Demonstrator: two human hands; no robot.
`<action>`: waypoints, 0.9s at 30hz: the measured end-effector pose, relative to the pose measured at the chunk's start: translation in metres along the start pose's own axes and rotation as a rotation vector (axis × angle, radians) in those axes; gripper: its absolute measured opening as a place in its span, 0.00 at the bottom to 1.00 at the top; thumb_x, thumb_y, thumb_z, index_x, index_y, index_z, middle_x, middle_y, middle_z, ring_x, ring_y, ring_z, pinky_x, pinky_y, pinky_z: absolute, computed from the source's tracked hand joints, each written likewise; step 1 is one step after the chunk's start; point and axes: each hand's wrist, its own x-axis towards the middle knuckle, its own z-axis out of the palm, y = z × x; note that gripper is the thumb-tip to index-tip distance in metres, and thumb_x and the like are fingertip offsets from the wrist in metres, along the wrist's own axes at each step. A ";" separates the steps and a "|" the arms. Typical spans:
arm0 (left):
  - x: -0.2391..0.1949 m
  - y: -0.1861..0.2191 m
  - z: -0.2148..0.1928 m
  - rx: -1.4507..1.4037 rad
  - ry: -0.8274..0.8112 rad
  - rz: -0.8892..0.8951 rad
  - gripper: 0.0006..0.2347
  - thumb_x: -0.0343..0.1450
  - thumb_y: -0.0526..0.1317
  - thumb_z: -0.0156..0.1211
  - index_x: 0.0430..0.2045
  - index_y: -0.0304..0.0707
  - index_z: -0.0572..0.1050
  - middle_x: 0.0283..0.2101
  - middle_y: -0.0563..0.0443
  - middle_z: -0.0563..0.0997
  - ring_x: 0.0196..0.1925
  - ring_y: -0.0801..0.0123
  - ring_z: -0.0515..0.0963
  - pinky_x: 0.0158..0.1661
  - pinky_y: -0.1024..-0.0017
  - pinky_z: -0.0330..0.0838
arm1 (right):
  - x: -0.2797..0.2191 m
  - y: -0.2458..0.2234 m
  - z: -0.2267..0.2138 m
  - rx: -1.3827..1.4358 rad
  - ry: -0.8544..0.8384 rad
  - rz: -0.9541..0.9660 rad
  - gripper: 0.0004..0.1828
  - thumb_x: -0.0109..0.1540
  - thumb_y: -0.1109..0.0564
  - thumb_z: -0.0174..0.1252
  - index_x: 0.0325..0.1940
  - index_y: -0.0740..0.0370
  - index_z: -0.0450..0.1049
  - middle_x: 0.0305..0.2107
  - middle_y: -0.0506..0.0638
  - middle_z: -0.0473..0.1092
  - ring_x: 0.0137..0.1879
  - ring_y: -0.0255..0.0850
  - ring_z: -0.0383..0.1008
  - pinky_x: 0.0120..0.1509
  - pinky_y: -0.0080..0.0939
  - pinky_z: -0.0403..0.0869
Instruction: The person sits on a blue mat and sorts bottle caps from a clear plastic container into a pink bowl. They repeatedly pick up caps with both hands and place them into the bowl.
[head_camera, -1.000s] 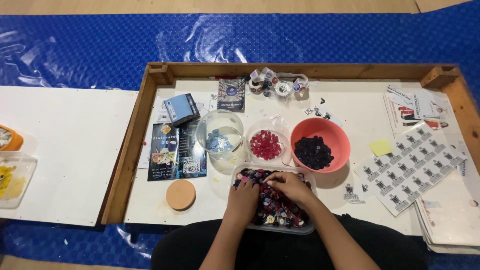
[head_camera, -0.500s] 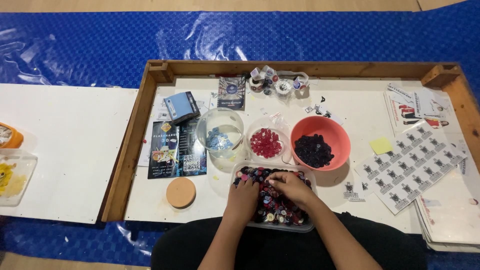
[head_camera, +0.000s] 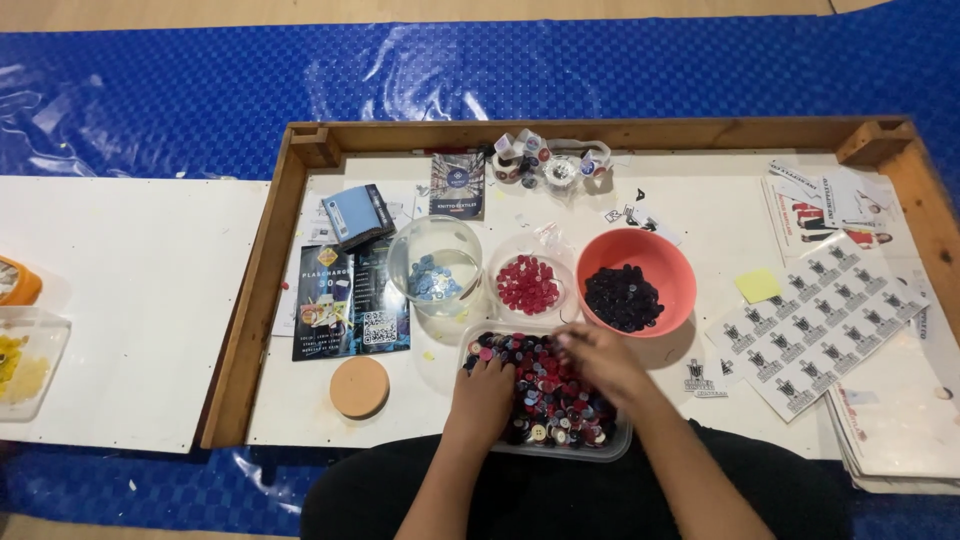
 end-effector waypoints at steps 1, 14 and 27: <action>-0.001 0.001 -0.003 0.000 0.000 -0.001 0.08 0.72 0.35 0.54 0.43 0.45 0.74 0.48 0.47 0.78 0.52 0.50 0.75 0.46 0.54 0.69 | 0.001 -0.004 -0.010 0.000 -0.001 0.000 0.14 0.71 0.57 0.51 0.57 0.59 0.79 0.36 0.50 0.76 0.38 0.36 0.71 0.41 0.30 0.70; -0.009 0.011 -0.036 0.009 -0.106 -0.025 0.12 0.73 0.39 0.58 0.50 0.37 0.76 0.50 0.42 0.79 0.56 0.51 0.77 0.53 0.53 0.70 | 0.099 0.057 -0.092 -0.404 0.480 -0.447 0.05 0.64 0.58 0.62 0.43 0.56 0.81 0.32 0.55 0.77 0.35 0.47 0.79 0.38 0.42 0.79; -0.003 0.008 -0.011 0.004 -0.014 -0.016 0.10 0.71 0.38 0.60 0.45 0.39 0.76 0.47 0.44 0.79 0.53 0.51 0.77 0.50 0.53 0.70 | 0.109 0.032 -0.061 -0.260 0.352 -0.509 0.11 0.63 0.54 0.62 0.49 0.52 0.82 0.33 0.54 0.79 0.42 0.43 0.80 0.47 0.44 0.78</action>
